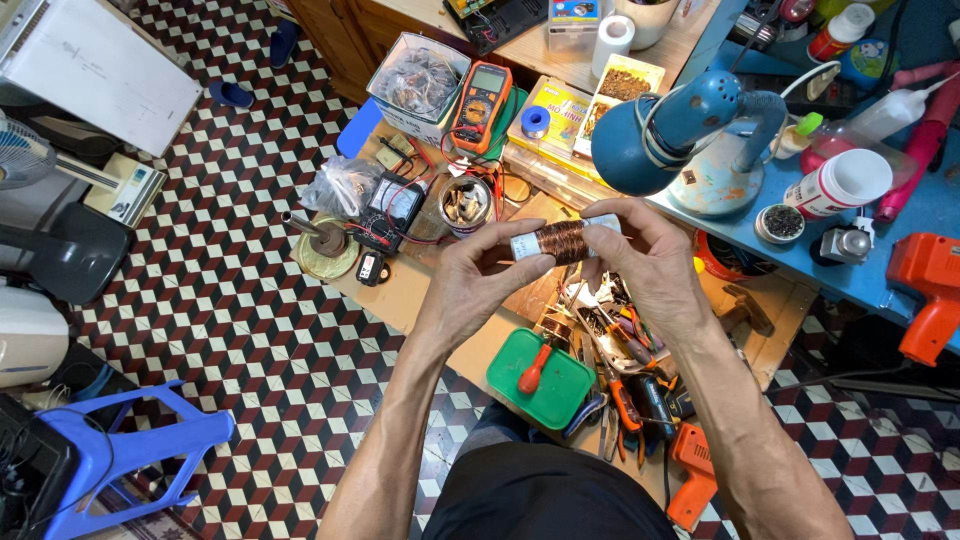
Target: The person winds copper wire around a white cylindrical core, repeatedly adjusting the coil with both hands. The person occasionally picks up a red-handled tool from a green container and places it back down while continuing to wind and inspect the coil.
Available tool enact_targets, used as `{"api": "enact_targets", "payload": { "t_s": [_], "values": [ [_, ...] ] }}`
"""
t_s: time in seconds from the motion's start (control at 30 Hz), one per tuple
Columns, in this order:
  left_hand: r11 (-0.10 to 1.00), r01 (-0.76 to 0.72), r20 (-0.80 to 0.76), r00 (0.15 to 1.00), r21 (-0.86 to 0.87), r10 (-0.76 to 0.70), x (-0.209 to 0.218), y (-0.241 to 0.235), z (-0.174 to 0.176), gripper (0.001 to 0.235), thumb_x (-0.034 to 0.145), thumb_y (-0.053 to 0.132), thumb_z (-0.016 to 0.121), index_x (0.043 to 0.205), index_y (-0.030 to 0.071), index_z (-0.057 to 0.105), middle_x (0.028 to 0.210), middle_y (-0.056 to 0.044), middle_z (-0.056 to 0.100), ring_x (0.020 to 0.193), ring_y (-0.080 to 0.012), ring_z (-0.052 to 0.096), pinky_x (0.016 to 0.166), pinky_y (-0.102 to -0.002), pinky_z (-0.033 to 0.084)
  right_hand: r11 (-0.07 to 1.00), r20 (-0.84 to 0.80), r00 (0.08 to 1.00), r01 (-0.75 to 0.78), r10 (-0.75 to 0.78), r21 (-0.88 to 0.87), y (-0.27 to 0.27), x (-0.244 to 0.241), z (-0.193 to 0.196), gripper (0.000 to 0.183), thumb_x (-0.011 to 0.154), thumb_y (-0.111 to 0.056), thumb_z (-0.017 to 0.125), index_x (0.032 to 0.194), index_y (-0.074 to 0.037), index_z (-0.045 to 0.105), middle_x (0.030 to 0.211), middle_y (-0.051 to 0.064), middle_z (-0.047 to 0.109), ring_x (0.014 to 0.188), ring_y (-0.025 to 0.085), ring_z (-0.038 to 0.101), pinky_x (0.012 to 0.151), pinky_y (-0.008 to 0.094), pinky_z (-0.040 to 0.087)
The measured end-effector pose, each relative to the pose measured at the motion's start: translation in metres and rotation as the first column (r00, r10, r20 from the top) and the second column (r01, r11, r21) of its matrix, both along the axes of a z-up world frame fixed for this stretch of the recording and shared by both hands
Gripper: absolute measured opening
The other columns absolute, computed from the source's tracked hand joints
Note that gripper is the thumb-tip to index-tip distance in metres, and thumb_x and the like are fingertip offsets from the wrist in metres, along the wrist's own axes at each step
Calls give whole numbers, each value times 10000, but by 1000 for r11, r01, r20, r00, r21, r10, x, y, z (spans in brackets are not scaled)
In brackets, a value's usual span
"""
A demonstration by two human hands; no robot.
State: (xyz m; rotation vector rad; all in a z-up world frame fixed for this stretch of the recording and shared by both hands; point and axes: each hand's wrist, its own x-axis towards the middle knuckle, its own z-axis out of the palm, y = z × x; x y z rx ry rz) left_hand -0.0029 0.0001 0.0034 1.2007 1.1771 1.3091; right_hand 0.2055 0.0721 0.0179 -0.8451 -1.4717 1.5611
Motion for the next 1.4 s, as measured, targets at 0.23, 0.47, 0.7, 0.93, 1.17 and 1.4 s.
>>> {"api": "enact_targets", "payload": {
  "t_s": [0.23, 0.47, 0.7, 0.93, 1.17, 1.4],
  "values": [
    [971, -22, -289, 953, 238, 92, 7, -12, 17, 608, 900, 211, 785, 1431, 40, 544, 1310, -85, 635, 1151, -171, 675, 937, -308, 592, 985, -90, 994, 48, -64, -165, 5, 2, -2, 296, 965, -226, 700, 1118, 26, 669, 880, 66, 676, 621, 123, 630, 496, 267, 507],
    [975, -187, -252, 944, 118, 211, 8, -3, 12, 423, 943, 241, 742, 1292, 24, 640, 1043, -66, 760, 912, -140, 724, 812, -289, 616, 994, -93, 995, -41, 32, -98, 8, 4, -4, 355, 993, -280, 666, 1216, -7, 633, 953, 53, 661, 739, 100, 641, 617, 254, 530],
    [974, -225, -156, 963, -9, 221, 10, -4, 18, 379, 970, 277, 720, 1228, 5, 662, 993, -61, 734, 876, -118, 704, 764, -268, 606, 997, -62, 998, -17, 12, -82, 15, 3, -13, 320, 1023, -224, 669, 1215, 30, 636, 915, 86, 648, 687, 141, 604, 565, 277, 464],
    [980, -196, -27, 980, 21, 196, 8, -4, 13, 413, 972, 229, 751, 1295, -3, 639, 1008, -75, 730, 877, -132, 687, 773, -273, 576, 989, -120, 986, -99, 112, 106, 11, 7, -12, 329, 1031, -275, 678, 1235, -22, 623, 981, 38, 662, 786, 67, 632, 689, 220, 537],
    [929, -139, -192, 958, 344, 214, 15, -12, 21, 465, 986, 231, 783, 1290, -21, 538, 1132, -64, 646, 954, -98, 667, 799, -225, 583, 997, -34, 997, 65, -67, -47, 6, 3, 3, 336, 1027, -270, 686, 1167, 33, 651, 943, 75, 659, 632, 124, 589, 500, 257, 453],
    [967, -238, 76, 966, -91, 245, 12, -11, 27, 350, 1004, 230, 723, 1214, -47, 693, 936, -103, 733, 784, -145, 683, 710, -268, 587, 973, -91, 987, -108, 129, 206, -1, 6, 23, 409, 1016, -300, 710, 1256, 9, 592, 1019, 50, 650, 805, 93, 632, 698, 242, 559]
  ]
}}
